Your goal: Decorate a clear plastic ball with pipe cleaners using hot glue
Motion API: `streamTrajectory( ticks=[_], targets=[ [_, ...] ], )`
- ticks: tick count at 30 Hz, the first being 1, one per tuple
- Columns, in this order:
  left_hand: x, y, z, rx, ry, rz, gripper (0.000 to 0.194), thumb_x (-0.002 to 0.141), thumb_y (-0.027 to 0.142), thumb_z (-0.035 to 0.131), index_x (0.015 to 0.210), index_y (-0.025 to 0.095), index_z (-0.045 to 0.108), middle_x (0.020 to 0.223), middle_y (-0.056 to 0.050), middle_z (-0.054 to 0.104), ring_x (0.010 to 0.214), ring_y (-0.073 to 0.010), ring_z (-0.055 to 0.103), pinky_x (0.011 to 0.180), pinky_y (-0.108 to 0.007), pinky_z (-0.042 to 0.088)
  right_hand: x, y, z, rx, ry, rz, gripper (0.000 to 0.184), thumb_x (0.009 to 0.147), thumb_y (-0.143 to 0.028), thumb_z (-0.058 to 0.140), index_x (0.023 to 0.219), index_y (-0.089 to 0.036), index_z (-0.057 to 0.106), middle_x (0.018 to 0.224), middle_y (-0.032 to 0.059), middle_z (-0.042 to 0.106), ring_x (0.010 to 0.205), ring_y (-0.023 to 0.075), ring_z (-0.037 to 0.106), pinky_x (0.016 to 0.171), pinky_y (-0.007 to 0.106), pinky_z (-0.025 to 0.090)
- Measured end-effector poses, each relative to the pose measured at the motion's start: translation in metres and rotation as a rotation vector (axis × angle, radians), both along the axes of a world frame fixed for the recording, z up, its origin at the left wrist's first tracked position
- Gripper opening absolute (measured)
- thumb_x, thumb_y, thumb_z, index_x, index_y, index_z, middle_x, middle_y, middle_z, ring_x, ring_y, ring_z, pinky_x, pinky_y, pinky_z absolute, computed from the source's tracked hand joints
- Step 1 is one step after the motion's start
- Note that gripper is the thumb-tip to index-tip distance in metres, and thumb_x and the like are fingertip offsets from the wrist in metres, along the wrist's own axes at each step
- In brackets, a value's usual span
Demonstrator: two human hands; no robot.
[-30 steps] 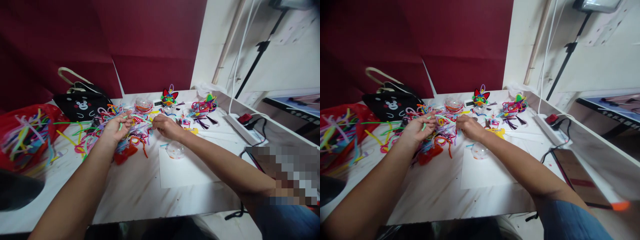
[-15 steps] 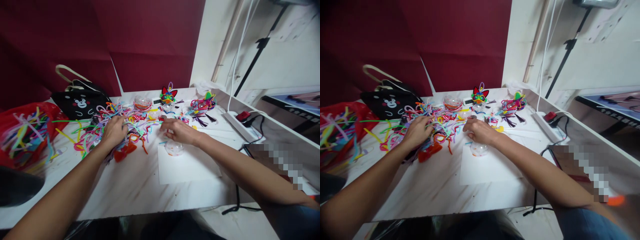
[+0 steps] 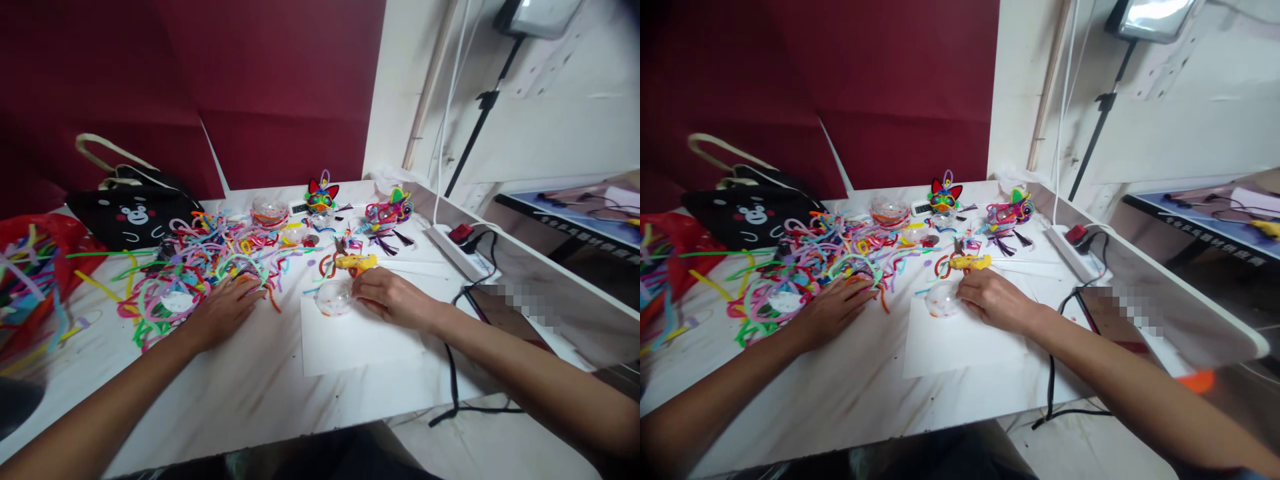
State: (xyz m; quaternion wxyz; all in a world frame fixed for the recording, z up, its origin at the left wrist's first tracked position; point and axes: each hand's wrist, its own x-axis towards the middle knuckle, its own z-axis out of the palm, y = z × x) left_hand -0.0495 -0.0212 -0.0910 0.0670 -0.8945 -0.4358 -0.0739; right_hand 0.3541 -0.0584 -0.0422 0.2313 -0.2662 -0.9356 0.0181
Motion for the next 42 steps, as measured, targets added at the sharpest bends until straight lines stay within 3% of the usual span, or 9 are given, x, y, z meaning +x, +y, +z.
streamTrajectory(
  ticks=[5, 8, 13, 16, 21, 26, 32, 42],
  targets=[
    [-0.019, 0.006, -0.002, 0.025, -0.033, 0.036, 0.04, 0.093, 0.034, 0.04, 0.125, 0.032, 0.065, 0.134, -0.009, 0.063, 0.125, -0.0324, 0.054, 0.111, -0.059, 0.03, 0.023, -0.003, -0.006, -0.001, 0.002, -0.083, 0.025, 0.095, -0.016, 0.045, 0.094, -0.016, 0.07, 0.098, 0.0156, 0.07, 0.093, 0.0223, 0.064, 0.085, 0.036, 0.051],
    [-0.016, 0.002, 0.002, 0.05, -0.066, 0.04, 0.036, 0.092, 0.036, 0.043, 0.118, 0.032, 0.068, 0.139, -0.009, 0.057, 0.128, -0.0344, 0.051, 0.106, -0.055, 0.037, 0.033, -0.006, -0.008, -0.037, -0.007, -0.11, 0.024, 0.096, -0.017, 0.045, 0.095, -0.016, 0.07, 0.097, 0.0145, 0.069, 0.094, 0.0217, 0.064, 0.086, 0.035, 0.05],
    [0.018, -0.013, 0.019, 0.247, -0.113, 0.089, 0.027, 0.09, 0.036, 0.049, 0.102, 0.029, 0.072, 0.133, -0.011, 0.06, 0.122, -0.0386, 0.053, 0.097, -0.056, 0.042, 0.046, -0.011, -0.018, -0.092, -0.018, -0.147, 0.024, 0.096, -0.031, 0.052, 0.105, -0.015, 0.068, 0.108, 0.0147, 0.068, 0.101, 0.023, 0.062, 0.092, 0.037, 0.048],
    [0.048, -0.016, 0.027, 0.314, -0.129, 0.042, 0.026, 0.092, 0.032, 0.048, 0.098, 0.025, 0.072, 0.121, -0.012, 0.066, 0.116, -0.035, 0.056, 0.097, -0.052, 0.04, 0.048, -0.011, -0.02, -0.093, 0.01, -0.156, 0.024, 0.096, -0.03, 0.052, 0.107, -0.015, 0.068, 0.11, 0.0149, 0.067, 0.103, 0.0228, 0.062, 0.092, 0.036, 0.049],
    [0.102, -0.002, 0.026, 0.105, -0.292, -0.057, 0.031, 0.094, 0.035, 0.043, 0.096, 0.021, 0.071, 0.098, -0.009, 0.072, 0.096, -0.0261, 0.063, 0.091, -0.043, 0.042, 0.04, 0.003, -0.011, -0.047, 0.026, -0.245, 0.025, 0.097, -0.023, 0.048, 0.11, -0.015, 0.067, 0.107, 0.0138, 0.067, 0.099, 0.0219, 0.063, 0.087, 0.033, 0.051],
    [0.139, 0.025, 0.019, -0.144, -0.46, -0.037, 0.032, 0.093, 0.036, 0.043, 0.099, 0.019, 0.07, 0.102, -0.01, 0.071, 0.098, -0.0239, 0.064, 0.09, -0.037, 0.046, 0.024, 0.031, 0.001, -0.044, -0.056, -0.453, 0.024, 0.094, -0.021, 0.052, 0.111, -0.013, 0.067, 0.112, 0.0147, 0.065, 0.104, 0.0243, 0.06, 0.089, 0.033, 0.048],
    [0.148, 0.046, 0.01, -0.203, -0.452, -0.07, 0.022, 0.086, 0.03, 0.05, 0.09, 0.021, 0.07, 0.093, -0.006, 0.07, 0.086, -0.0202, 0.065, 0.079, -0.032, 0.049, 0.009, 0.054, 0.005, -0.165, -0.243, -0.591, 0.03, 0.095, -0.029, 0.055, 0.119, -0.013, 0.064, 0.109, 0.0127, 0.068, 0.102, 0.0237, 0.06, 0.085, 0.03, 0.045],
    [0.143, 0.048, -0.001, -0.148, -0.475, -0.019, 0.016, 0.084, 0.027, 0.05, 0.077, 0.02, 0.062, 0.08, -0.004, 0.061, 0.074, -0.0174, 0.059, 0.069, -0.029, 0.047, 0.0, 0.062, -0.001, -0.14, -0.285, -0.682, 0.027, 0.094, -0.034, 0.055, 0.108, -0.015, 0.068, 0.106, 0.0121, 0.07, 0.099, 0.0258, 0.059, 0.079, 0.032, 0.043]
  ],
)
